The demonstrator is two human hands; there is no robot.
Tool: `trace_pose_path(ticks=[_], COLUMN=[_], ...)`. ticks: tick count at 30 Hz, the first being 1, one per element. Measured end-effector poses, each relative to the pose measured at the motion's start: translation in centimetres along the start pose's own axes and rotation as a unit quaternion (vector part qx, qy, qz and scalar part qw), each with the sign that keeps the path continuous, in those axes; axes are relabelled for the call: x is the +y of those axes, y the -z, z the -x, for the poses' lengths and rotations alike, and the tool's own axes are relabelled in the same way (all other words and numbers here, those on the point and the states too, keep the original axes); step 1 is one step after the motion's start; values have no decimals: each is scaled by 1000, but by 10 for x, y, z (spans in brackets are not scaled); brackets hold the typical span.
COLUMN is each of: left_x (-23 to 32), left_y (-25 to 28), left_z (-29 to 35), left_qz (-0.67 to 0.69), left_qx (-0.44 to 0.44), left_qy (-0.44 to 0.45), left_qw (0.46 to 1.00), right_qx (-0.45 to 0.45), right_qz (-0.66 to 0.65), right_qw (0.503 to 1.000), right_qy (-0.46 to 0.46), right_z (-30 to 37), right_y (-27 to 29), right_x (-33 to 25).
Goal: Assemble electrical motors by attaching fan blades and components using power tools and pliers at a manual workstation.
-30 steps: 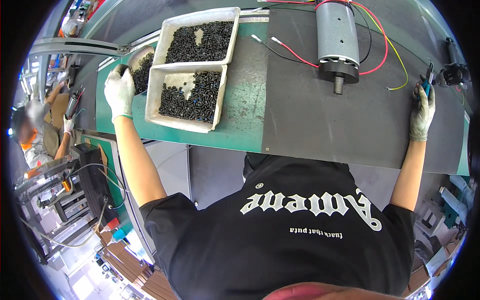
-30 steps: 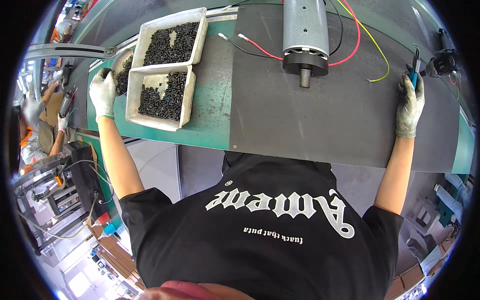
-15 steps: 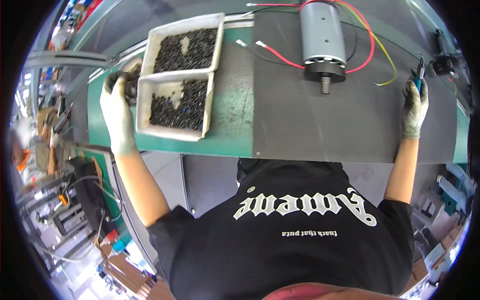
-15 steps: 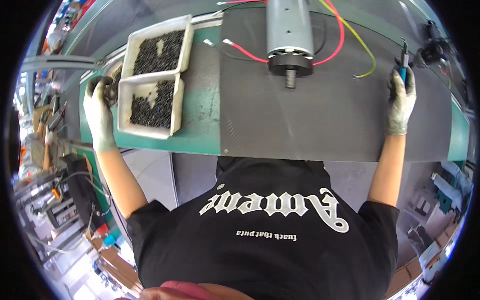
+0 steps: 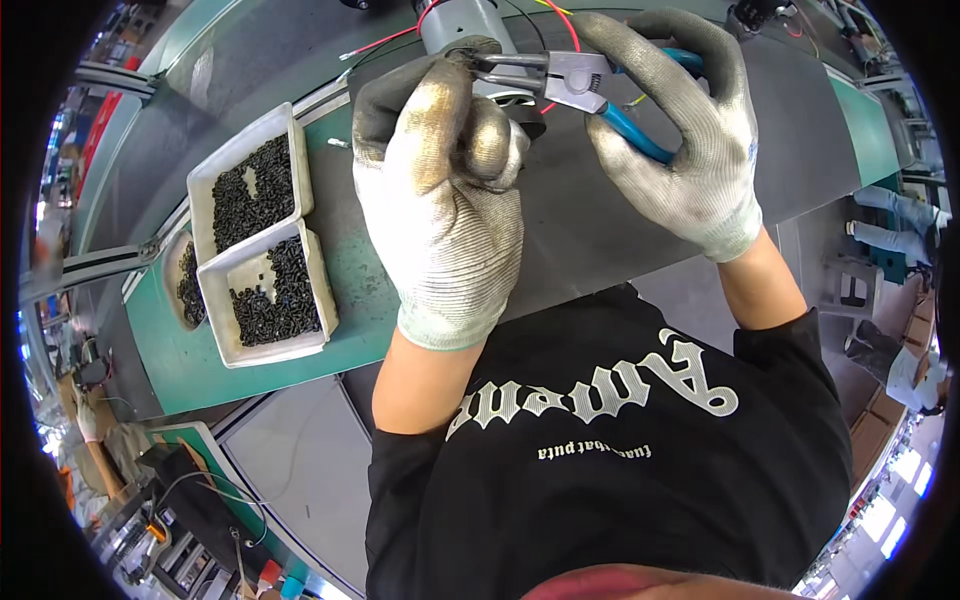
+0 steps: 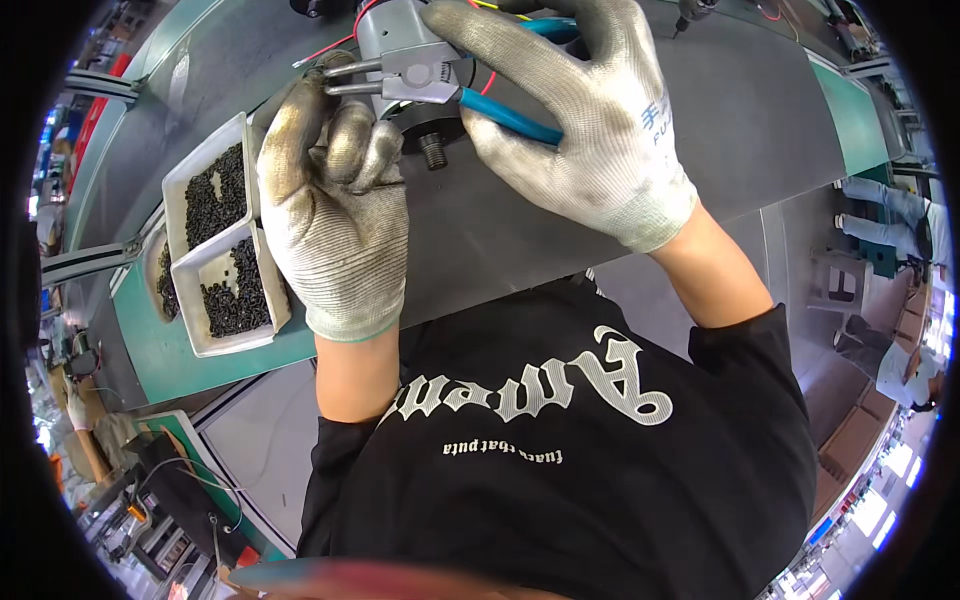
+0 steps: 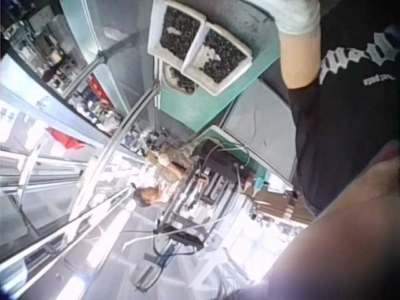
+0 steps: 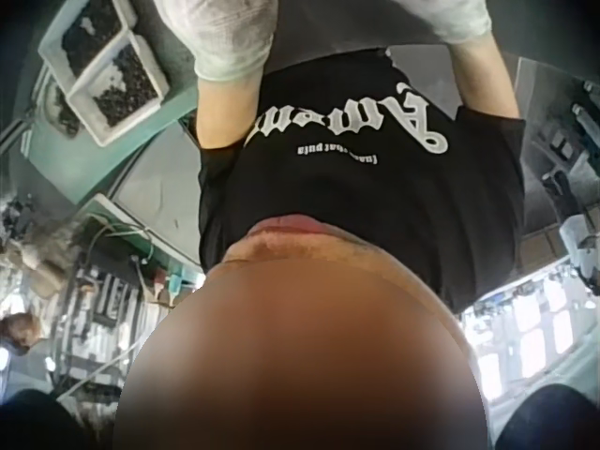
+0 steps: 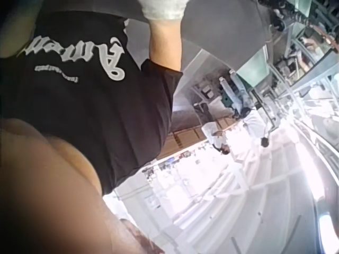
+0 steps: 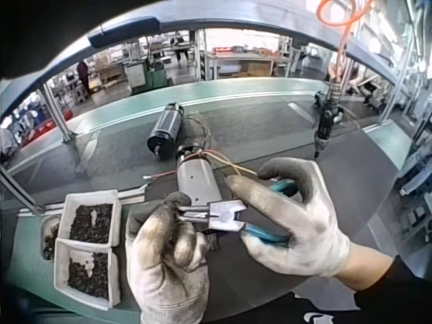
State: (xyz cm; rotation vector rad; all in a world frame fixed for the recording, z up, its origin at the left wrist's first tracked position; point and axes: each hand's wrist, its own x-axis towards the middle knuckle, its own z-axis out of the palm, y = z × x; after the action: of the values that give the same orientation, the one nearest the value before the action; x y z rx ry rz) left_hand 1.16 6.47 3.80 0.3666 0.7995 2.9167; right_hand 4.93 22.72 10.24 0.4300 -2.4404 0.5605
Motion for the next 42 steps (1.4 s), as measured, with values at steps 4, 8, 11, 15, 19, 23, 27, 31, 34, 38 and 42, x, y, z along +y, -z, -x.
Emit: trace_pose_path(ticks=[4,8,11,15,19,23,27,31,34,38,42], left_x=[-5,0,1,1,1,4,1,-47,-45,-45,-45], left_y=[-4,-3,-1,2,4,9,42,57,54,38,57], left_z=[3,5,6,8,6,5,59,40,43,45,48], left_qz=[-51,-54,-68,-60,-113,-260,-27,136,9,-144,42], left_qx=[8,-1,22,10,42,38,141,202,224,233,208], left_qy=[-44,-57,-54,-60,-60,68,390,333,298,255,261], left_qw=[998,997,996,996,991,963,910,911,928,927,942], right_qx=[-13,-21,-5,-15,-27,233,63,-18,-20,-29,-87], right_qz=[-4,9,37,48,56,-374,-2,-390,-555,-712,-772], right_qw=[1000,1000,999,998,997,879,987,877,763,522,450], right_qy=[-18,-16,-4,28,42,182,-151,-279,-330,-469,-441], right_z=[0,-2,-4,-5,-5,2,4,-12,-12,-5,-2], right_y=[3,7,7,5,-3,-66,-34,-47,-89,-116,-133], right_x=[-2,-8,-12,-11,-2,66,76,128,153,156,162])
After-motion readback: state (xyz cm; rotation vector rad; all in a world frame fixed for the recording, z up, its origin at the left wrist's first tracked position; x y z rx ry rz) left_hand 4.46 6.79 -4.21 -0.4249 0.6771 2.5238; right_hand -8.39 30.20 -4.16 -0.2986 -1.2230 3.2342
